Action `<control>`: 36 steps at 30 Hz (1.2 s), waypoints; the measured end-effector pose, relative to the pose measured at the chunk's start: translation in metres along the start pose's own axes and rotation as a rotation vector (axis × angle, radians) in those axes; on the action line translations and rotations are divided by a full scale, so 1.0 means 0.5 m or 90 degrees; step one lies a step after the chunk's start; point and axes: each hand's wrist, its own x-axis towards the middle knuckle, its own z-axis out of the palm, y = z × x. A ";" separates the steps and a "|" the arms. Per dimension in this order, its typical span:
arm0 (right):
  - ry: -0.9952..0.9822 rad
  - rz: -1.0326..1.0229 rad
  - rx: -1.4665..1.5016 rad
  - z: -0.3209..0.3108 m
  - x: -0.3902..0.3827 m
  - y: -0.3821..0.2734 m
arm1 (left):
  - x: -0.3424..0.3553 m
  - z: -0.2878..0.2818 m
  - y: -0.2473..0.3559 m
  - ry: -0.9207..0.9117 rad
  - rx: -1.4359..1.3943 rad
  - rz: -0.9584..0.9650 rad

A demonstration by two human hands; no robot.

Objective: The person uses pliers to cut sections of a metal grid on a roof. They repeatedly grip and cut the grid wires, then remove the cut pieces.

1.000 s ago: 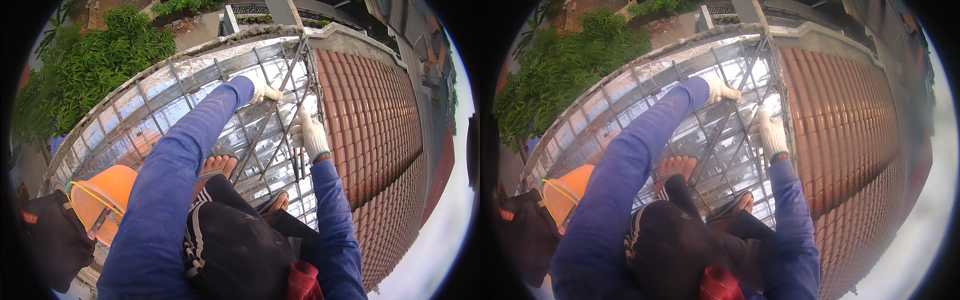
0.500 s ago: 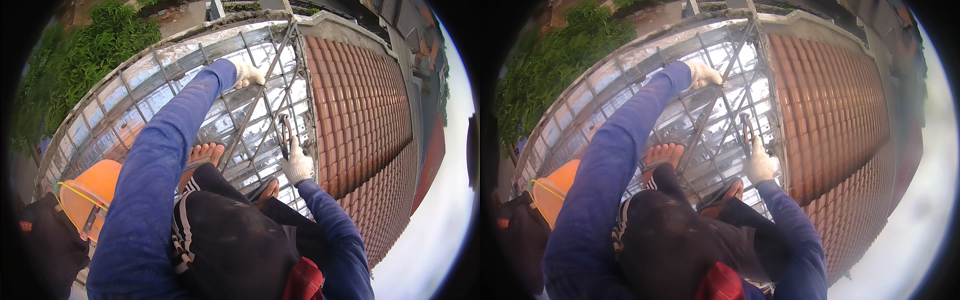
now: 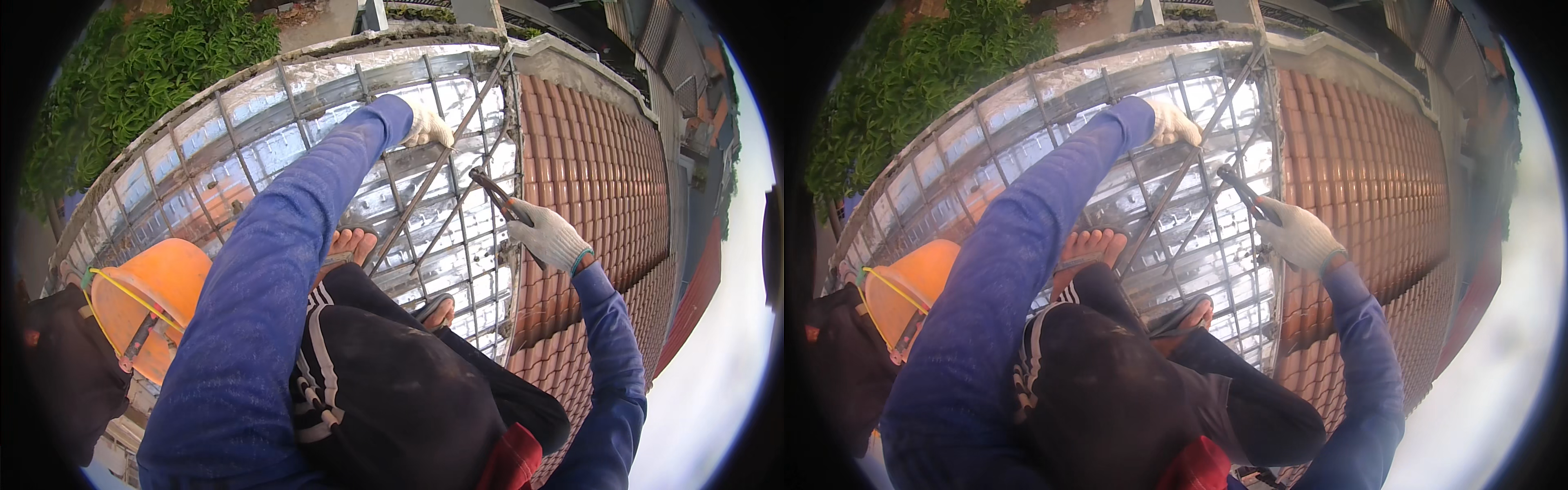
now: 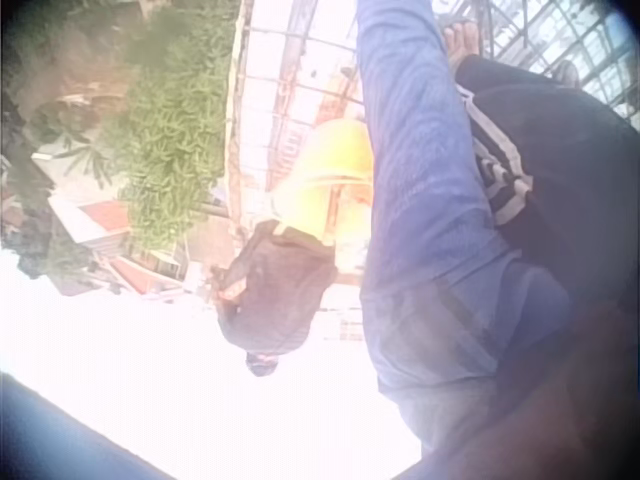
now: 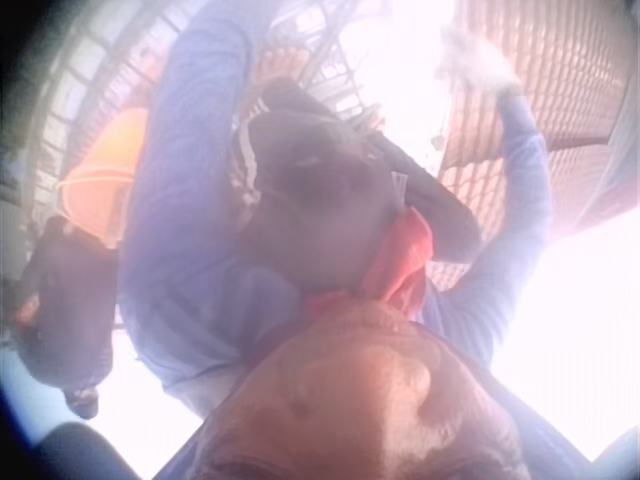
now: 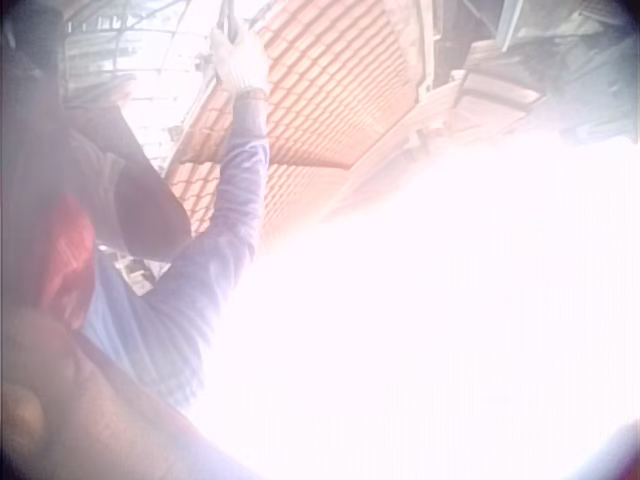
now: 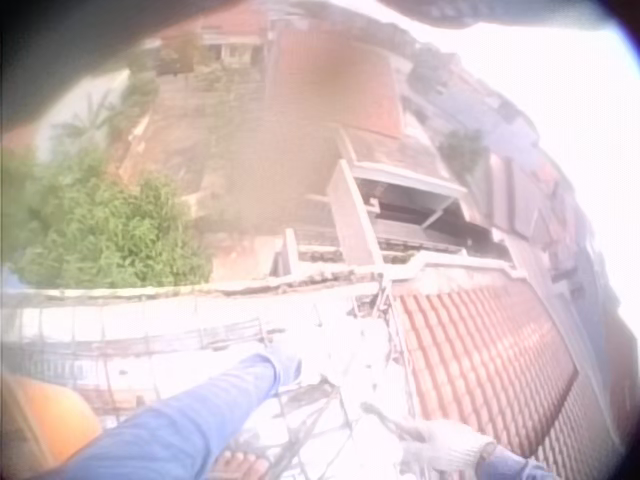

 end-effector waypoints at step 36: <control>-0.169 0.054 -0.008 -0.082 0.097 -0.066 | 0.027 -0.026 -0.012 -0.097 0.046 0.013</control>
